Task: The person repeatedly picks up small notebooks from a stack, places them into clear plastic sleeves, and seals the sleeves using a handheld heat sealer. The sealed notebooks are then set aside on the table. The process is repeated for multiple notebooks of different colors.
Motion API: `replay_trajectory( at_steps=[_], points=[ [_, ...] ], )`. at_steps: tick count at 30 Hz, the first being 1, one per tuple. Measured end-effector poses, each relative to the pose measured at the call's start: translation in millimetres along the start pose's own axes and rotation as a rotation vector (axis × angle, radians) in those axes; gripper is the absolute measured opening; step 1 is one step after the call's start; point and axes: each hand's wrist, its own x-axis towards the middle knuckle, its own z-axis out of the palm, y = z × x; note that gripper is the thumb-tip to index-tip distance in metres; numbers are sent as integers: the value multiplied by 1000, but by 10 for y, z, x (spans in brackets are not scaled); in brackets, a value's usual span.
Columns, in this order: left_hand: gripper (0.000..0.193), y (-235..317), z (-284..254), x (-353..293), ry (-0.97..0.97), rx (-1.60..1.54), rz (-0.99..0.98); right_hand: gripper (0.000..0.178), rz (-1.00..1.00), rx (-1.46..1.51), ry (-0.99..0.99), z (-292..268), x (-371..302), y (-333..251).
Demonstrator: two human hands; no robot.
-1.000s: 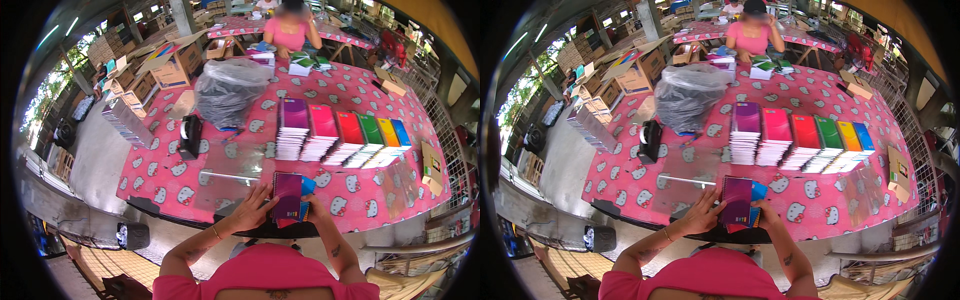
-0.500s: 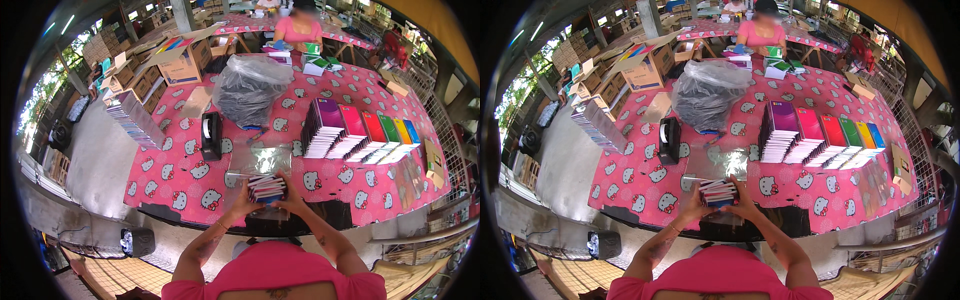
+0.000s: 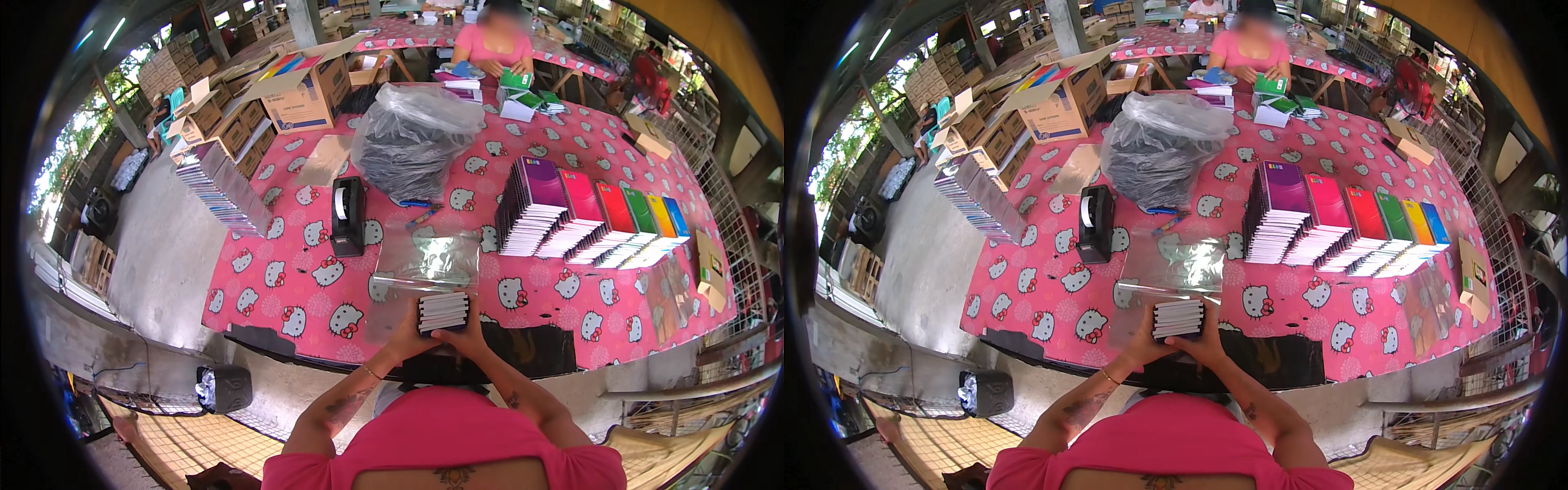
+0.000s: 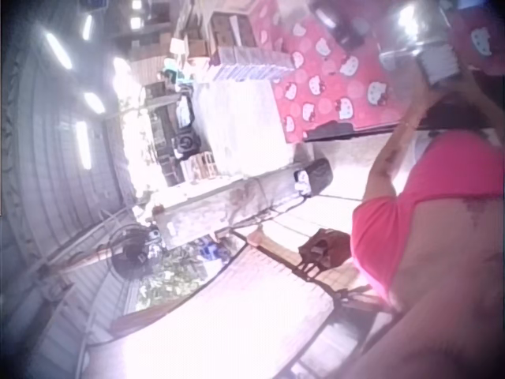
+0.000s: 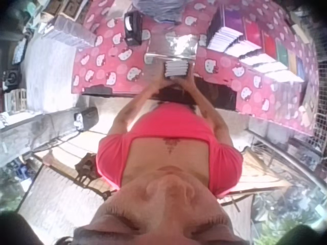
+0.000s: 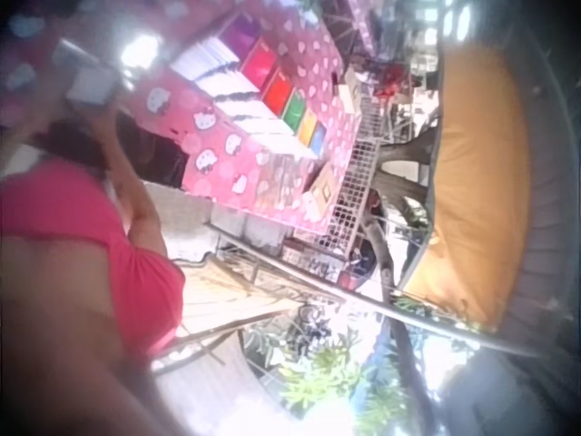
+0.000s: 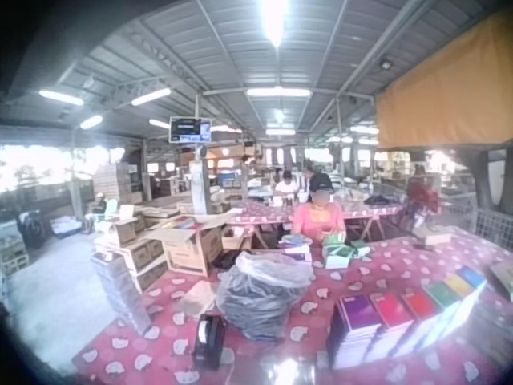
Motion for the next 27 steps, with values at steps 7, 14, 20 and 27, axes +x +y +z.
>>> replay_trajectory(
  at_steps=[7, 14, 20, 27],
  points=[
    [94, -334, -44, -9, 78, -60, -122, 94, -2, -47, -111, -47, 45, -12],
    [116, 997, -319, 108, 13, 864, 171, 89, 37, -172, -168, -175, 74, 63],
    [96, 919, 110, 176, -71, 1119, 269, 85, 91, -180, -164, -206, 88, 123],
    [80, 612, -364, 386, 161, 632, -236, 93, -24, -42, 55, -439, 262, 210]
  ],
)
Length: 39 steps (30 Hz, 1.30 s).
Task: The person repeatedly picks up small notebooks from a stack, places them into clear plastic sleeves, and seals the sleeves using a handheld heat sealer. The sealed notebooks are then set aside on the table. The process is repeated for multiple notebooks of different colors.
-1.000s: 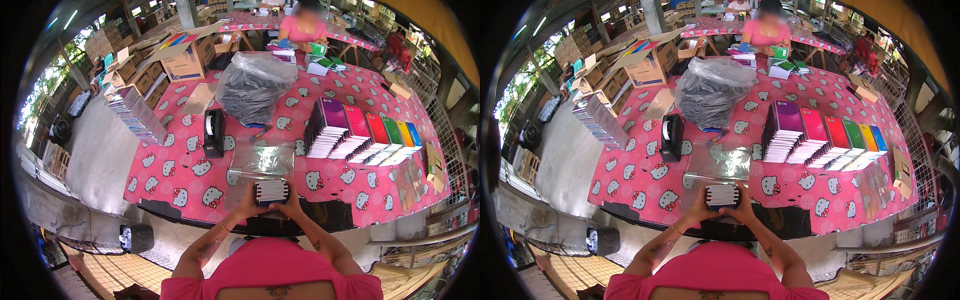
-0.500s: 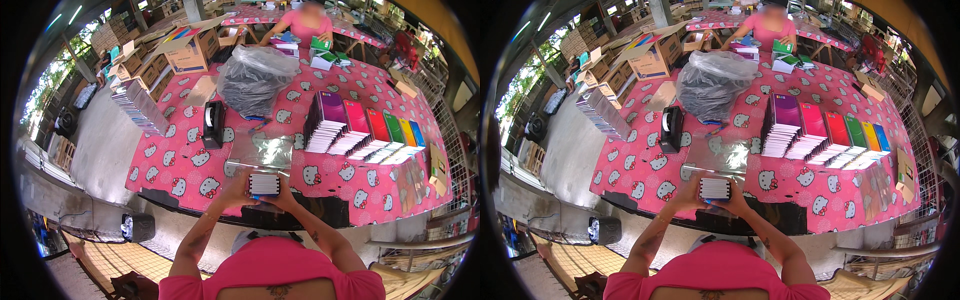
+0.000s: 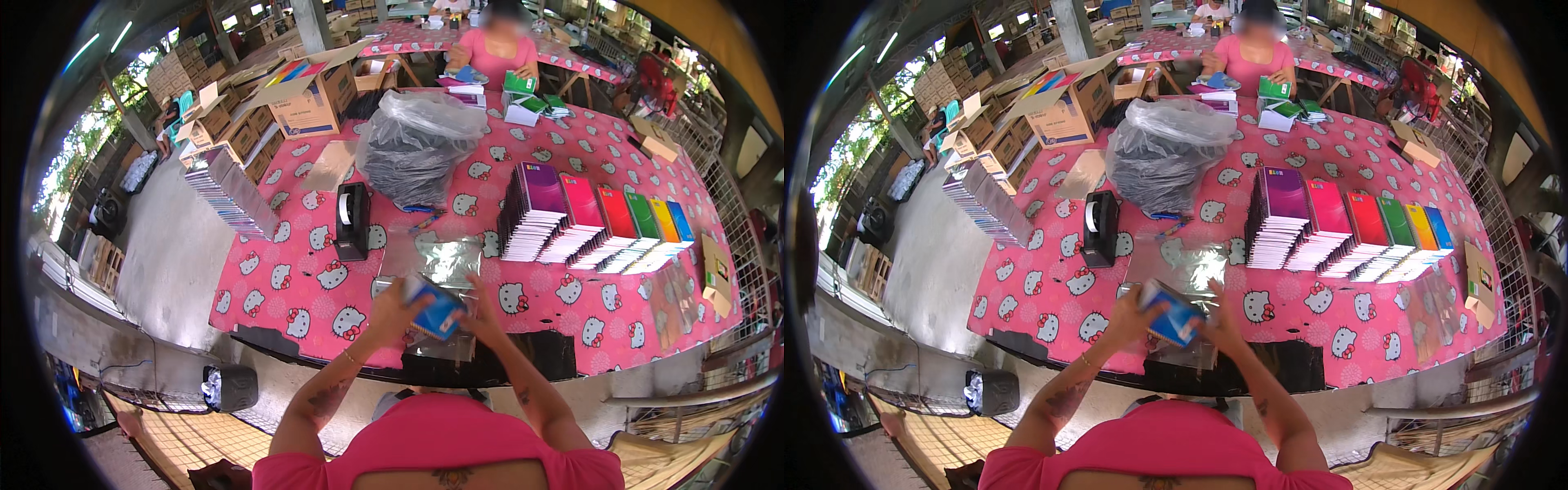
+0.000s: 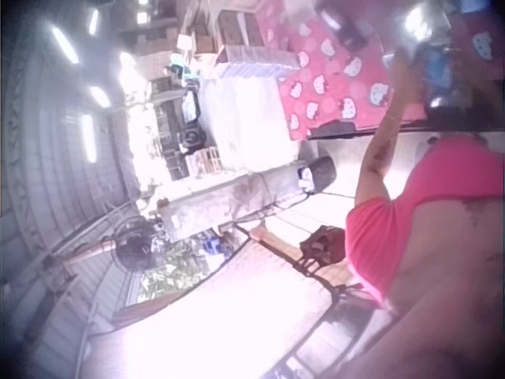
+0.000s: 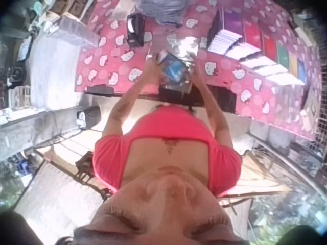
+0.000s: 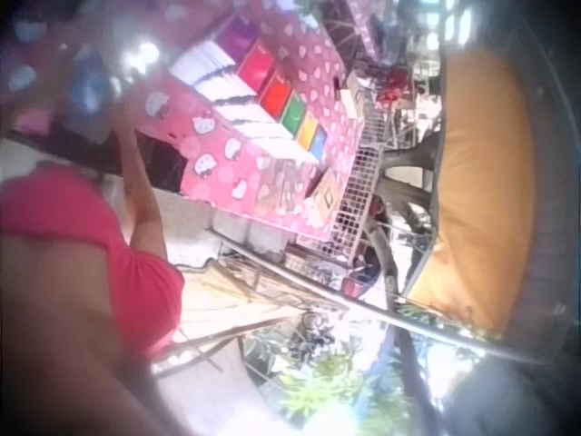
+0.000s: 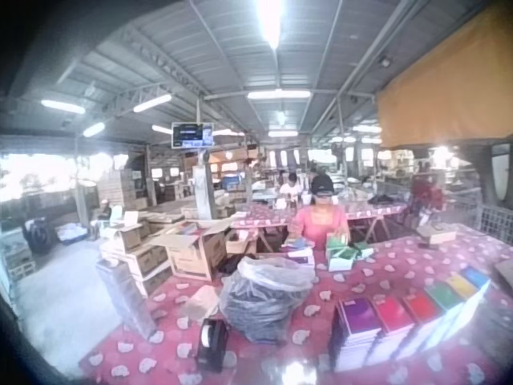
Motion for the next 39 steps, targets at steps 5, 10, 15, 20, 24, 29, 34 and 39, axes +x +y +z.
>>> replay_trajectory(
  at_steps=[5, 10, 15, 20, 24, 29, 34, 39],
  points=[
    [88, -714, 406, 563, 129, -271, -455, 92, -56, -1152, -330, -424, 328, -126],
    [95, -796, 407, 639, 109, -11, -424, 81, -33, -1212, -410, -466, 389, -107],
    [92, -740, 393, 621, 158, 34, -357, 67, 567, -97, -67, -102, 397, 52],
    [82, -1066, 369, 720, 21, -228, -512, 65, 607, 72, 8, 23, 393, 175],
    [54, -1121, 421, 611, 93, -875, -540, 52, 629, 184, 144, -38, 347, 197],
    [21, -1354, -49, -202, -284, -420, 165, 23, 59, -721, -318, -88, -182, -113],
    [23, -1443, -25, -274, -231, 43, 498, 16, 102, -826, -481, 77, -305, -197],
    [25, -1294, -173, -223, -353, 154, 592, 18, -73, -798, -422, 119, -279, -198]
  ],
)
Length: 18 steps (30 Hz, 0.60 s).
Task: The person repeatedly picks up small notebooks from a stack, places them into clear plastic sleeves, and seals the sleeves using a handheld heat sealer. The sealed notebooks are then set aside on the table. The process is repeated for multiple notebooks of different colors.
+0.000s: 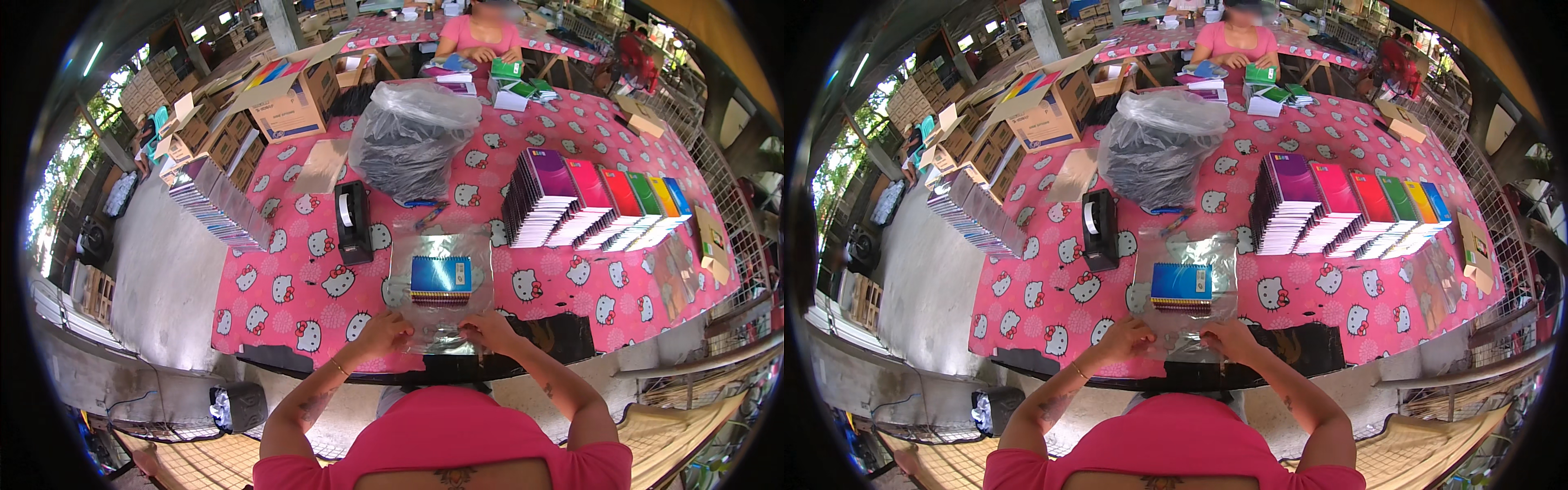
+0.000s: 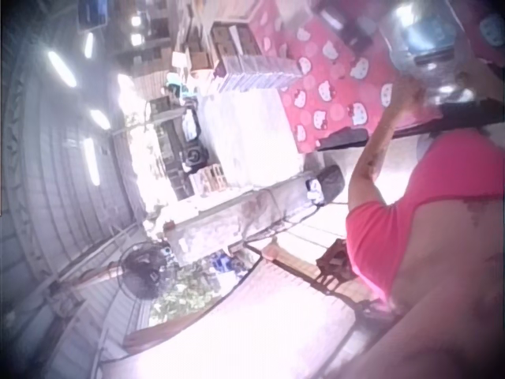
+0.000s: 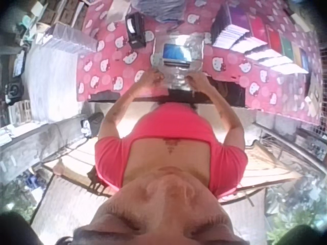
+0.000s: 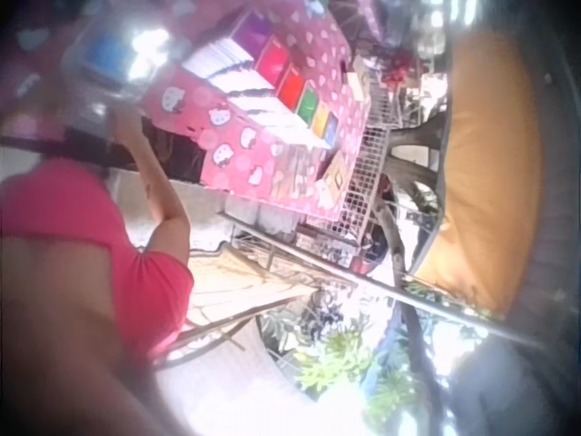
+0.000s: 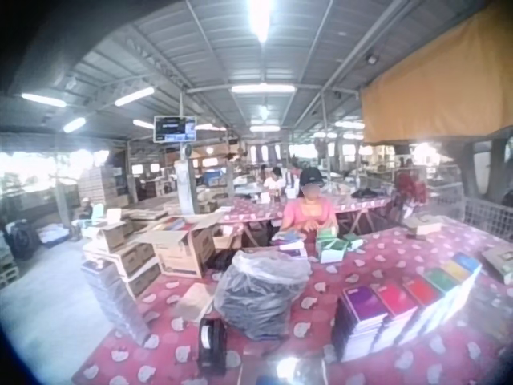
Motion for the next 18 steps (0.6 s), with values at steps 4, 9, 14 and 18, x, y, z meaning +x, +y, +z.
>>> replay_trajectory(
  at_steps=[4, 9, 14, 18],
  points=[
    [30, 3, -9, -3, -30, -27, -52, 20, 235, -30, 8, 56, 50, -27],
    [25, 95, -97, -27, -47, -18, -52, 22, 57, -65, 37, -22, 43, -209],
    [18, 235, -250, 4, 152, 41, -109, 25, 148, -87, -10, -201, 51, -190],
    [15, -180, -260, 382, 393, -306, -288, 34, 98, -463, 392, -305, 367, -662]
  ],
)
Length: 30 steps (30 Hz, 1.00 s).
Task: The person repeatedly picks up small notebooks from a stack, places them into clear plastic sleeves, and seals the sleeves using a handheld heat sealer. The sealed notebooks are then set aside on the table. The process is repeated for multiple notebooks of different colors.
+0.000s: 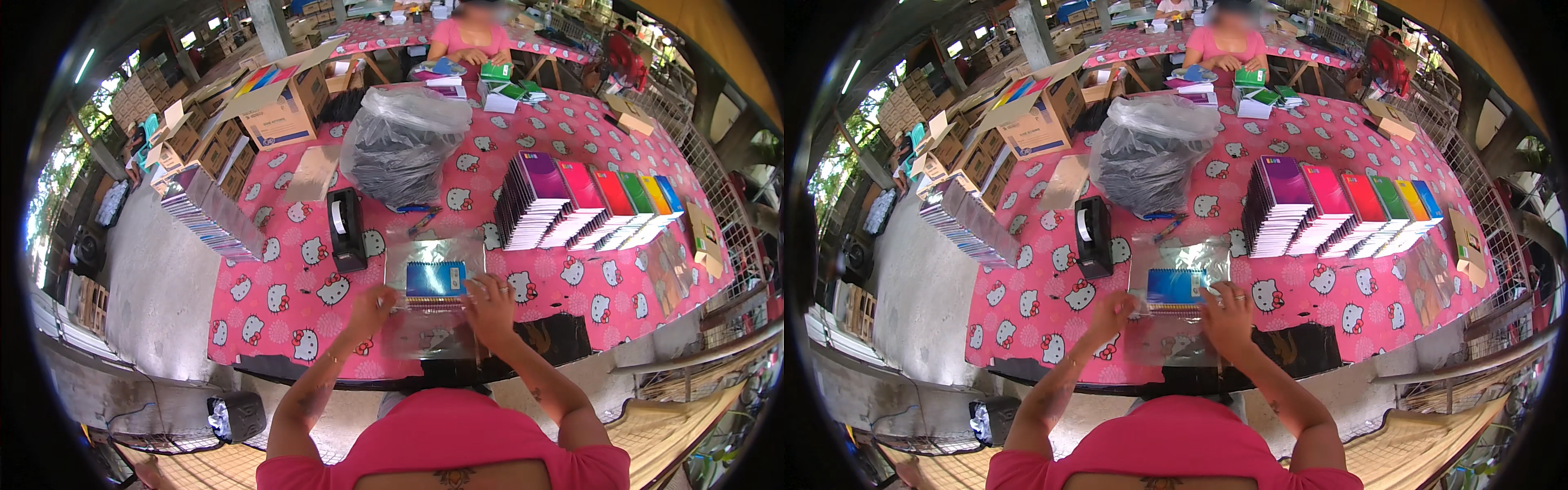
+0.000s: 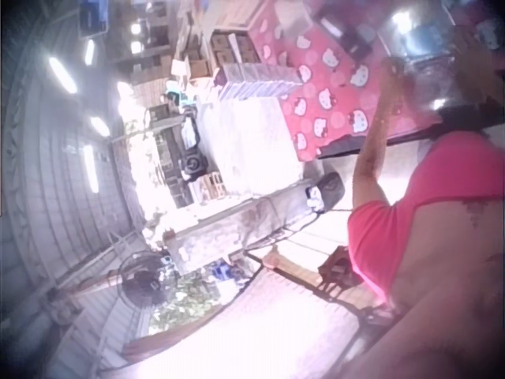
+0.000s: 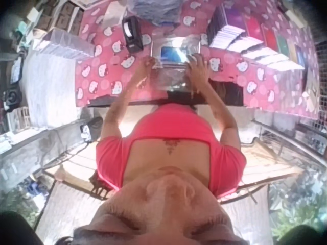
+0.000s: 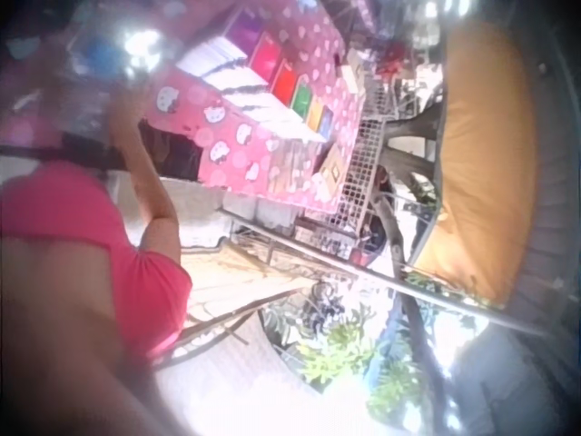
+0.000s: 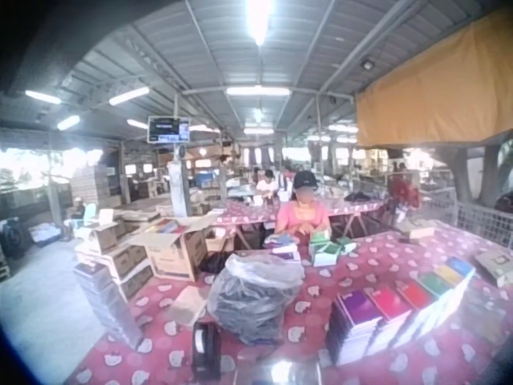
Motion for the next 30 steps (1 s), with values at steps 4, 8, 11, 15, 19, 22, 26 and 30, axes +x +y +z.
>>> replay_trajectory(
  at_steps=[4, 8, 11, 15, 19, 22, 26, 30],
  points=[
    [25, -267, -40, 367, -143, -74, -303, 48, -122, 17, -89, 413, -2, -388],
    [27, -381, -43, 525, -96, -206, -315, 52, -113, -42, -72, 540, 41, -420],
    [24, 63, 91, 1063, 217, 16, 181, 52, -91, -45, -94, 554, 25, -408],
    [17, -297, 666, 1765, -134, 301, 262, 50, -94, -49, -118, 523, 32, -458],
    [11, -502, 888, 2011, -209, 458, 591, 49, -91, -84, -110, 528, 22, -420],
    [14, -311, 846, 1955, -222, 507, 514, 50, -68, -62, -59, 633, -12, -405],
    [17, -152, 689, 1910, -111, 666, 681, 50, -86, -41, -35, 643, -11, -380],
    [13, 19, 609, 1811, -96, 760, 710, 50, -125, -40, 0, 587, -7, -362]
  ],
)
